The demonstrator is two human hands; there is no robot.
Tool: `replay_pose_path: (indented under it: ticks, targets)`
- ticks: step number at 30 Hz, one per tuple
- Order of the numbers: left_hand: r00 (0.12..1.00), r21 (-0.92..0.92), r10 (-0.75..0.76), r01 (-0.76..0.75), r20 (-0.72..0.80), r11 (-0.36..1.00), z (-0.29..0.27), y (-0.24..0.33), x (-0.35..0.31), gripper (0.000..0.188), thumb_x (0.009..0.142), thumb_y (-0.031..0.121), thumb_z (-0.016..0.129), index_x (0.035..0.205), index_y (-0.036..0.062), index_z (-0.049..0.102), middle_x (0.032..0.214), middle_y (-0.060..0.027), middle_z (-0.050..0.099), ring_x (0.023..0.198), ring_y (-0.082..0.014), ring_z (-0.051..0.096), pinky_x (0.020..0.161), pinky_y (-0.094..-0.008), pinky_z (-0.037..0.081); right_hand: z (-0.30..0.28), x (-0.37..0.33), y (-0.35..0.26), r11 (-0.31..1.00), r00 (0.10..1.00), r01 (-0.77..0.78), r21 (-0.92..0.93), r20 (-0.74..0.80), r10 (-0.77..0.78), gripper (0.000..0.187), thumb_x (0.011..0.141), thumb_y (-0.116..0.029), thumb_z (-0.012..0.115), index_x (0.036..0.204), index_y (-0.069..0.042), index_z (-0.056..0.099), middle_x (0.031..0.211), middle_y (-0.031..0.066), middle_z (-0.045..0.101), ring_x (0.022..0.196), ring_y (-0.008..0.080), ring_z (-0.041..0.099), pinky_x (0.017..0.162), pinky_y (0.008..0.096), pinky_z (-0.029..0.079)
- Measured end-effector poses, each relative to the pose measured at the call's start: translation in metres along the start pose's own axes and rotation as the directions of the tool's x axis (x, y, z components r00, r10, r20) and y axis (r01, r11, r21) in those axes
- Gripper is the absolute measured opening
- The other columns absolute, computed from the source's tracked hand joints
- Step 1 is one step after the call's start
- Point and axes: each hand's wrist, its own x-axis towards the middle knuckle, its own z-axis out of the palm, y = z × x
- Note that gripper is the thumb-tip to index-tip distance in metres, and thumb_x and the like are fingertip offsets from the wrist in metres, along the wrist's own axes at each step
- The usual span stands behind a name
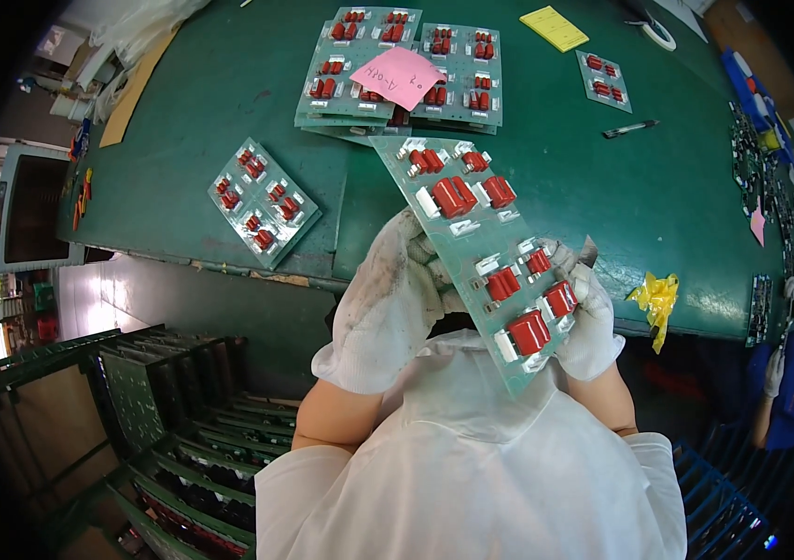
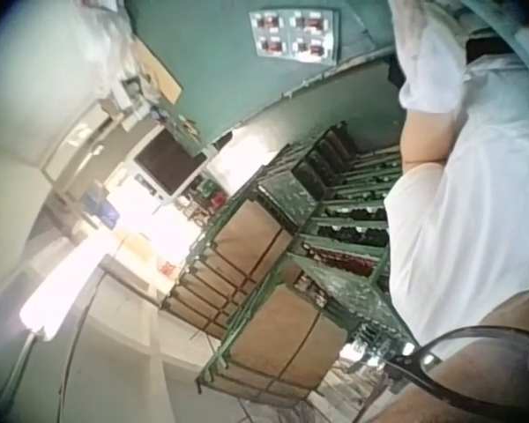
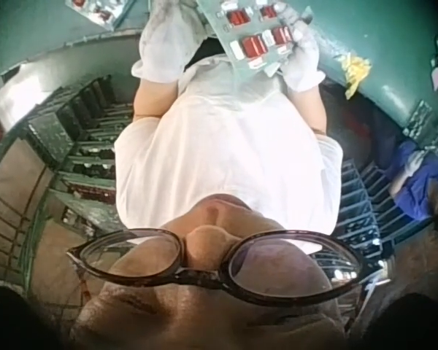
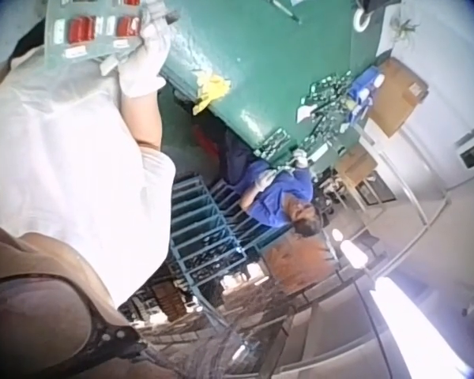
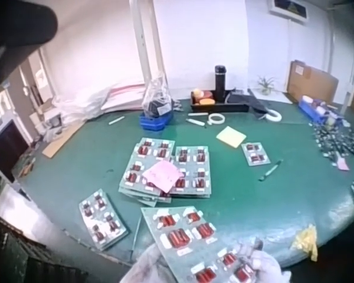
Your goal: The person prepares circuit boards with red components on an electronics assembly line.
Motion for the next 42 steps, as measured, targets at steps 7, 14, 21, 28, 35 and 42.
replay_pose_path:
  ticks: [7, 14, 21, 28, 35, 42]
  targets:
    - [0.996, -0.001, 0.065, -0.065, 0.061, 0.998, 0.000, -0.002, -0.004, 0.067, 0.086, 0.026, 0.055, 0.136, -0.0032, 0.021, 0.130, -0.0166, 0.041, 0.114, -0.0264, 0.048, 0.091, -0.0414, 0.044, 0.005, -0.006, -0.012, 0.986, 0.973, -0.160, -0.054, -0.179, 0.148, 0.047, 0.077, -0.018, 0.057, 0.117, 0.004, 0.044, 0.114, 0.0118, 0.051, 0.107, 0.0255, 0.050, 0.096, 0.0378, 0.040]
    - [0.976, 0.332, 0.163, -0.108, -0.142, 0.937, -0.007, -0.013, -0.004, 0.058, 0.079, 0.008, 0.054, 0.131, -0.0051, 0.032, 0.123, -0.0134, 0.048, 0.112, -0.0198, 0.048, 0.094, -0.0317, 0.039, 0.022, -0.017, -0.020, 0.948, 0.968, -0.057, -0.314, -0.249, -0.025, 0.041, 0.083, -0.013, 0.054, 0.120, 0.001, 0.042, 0.118, 0.0076, 0.047, 0.108, 0.0187, 0.050, 0.093, 0.0306, 0.042]
    - [0.975, 0.239, 0.115, -0.068, -0.188, 0.969, -0.005, -0.013, -0.005, 0.069, 0.075, 0.007, 0.059, 0.134, -0.0070, 0.026, 0.128, -0.0155, 0.045, 0.113, -0.0227, 0.048, 0.094, -0.0311, 0.039, 0.012, -0.017, -0.022, 0.916, 0.960, -0.063, -0.396, -0.276, -0.053, 0.049, 0.077, -0.010, 0.058, 0.122, 0.003, 0.042, 0.114, 0.0089, 0.051, 0.100, 0.0154, 0.051, 0.089, 0.0276, 0.041]
    - [0.975, 0.260, 0.061, -0.004, -0.212, 0.966, -0.012, -0.020, -0.008, 0.062, 0.080, 0.006, 0.059, 0.133, -0.0053, 0.030, 0.128, -0.0138, 0.047, 0.113, -0.0211, 0.048, 0.093, -0.0293, 0.040, -0.009, -0.016, -0.028, 0.937, 0.965, -0.014, -0.350, -0.251, -0.080, 0.053, 0.072, -0.008, 0.058, 0.121, 0.005, 0.043, 0.113, 0.0118, 0.054, 0.097, 0.0160, 0.054, 0.086, 0.0277, 0.044]
    - [0.990, 0.112, 0.082, -0.069, -0.115, 0.991, -0.017, -0.025, -0.007, 0.042, 0.091, 0.009, 0.047, 0.129, -0.0041, 0.034, 0.121, -0.0144, 0.049, 0.108, -0.0203, 0.052, 0.089, -0.0304, 0.044, 0.001, -0.010, -0.031, 0.934, 0.959, -0.021, -0.356, -0.271, -0.082, 0.054, 0.072, -0.012, 0.060, 0.121, 0.006, 0.042, 0.110, 0.0119, 0.054, 0.099, 0.0176, 0.054, 0.088, 0.0287, 0.043]
    - [0.959, 0.305, 0.051, 0.037, -0.278, 0.952, -0.007, -0.026, -0.004, 0.042, 0.091, 0.007, 0.042, 0.131, -0.0001, 0.032, 0.122, -0.0113, 0.048, 0.109, -0.0186, 0.050, 0.092, -0.0312, 0.041, -0.003, -0.007, -0.028, 0.941, 0.982, -0.020, -0.338, -0.182, -0.045, 0.051, 0.077, -0.019, 0.057, 0.118, 0.008, 0.043, 0.111, 0.0128, 0.052, 0.105, 0.0210, 0.052, 0.094, 0.0326, 0.040]
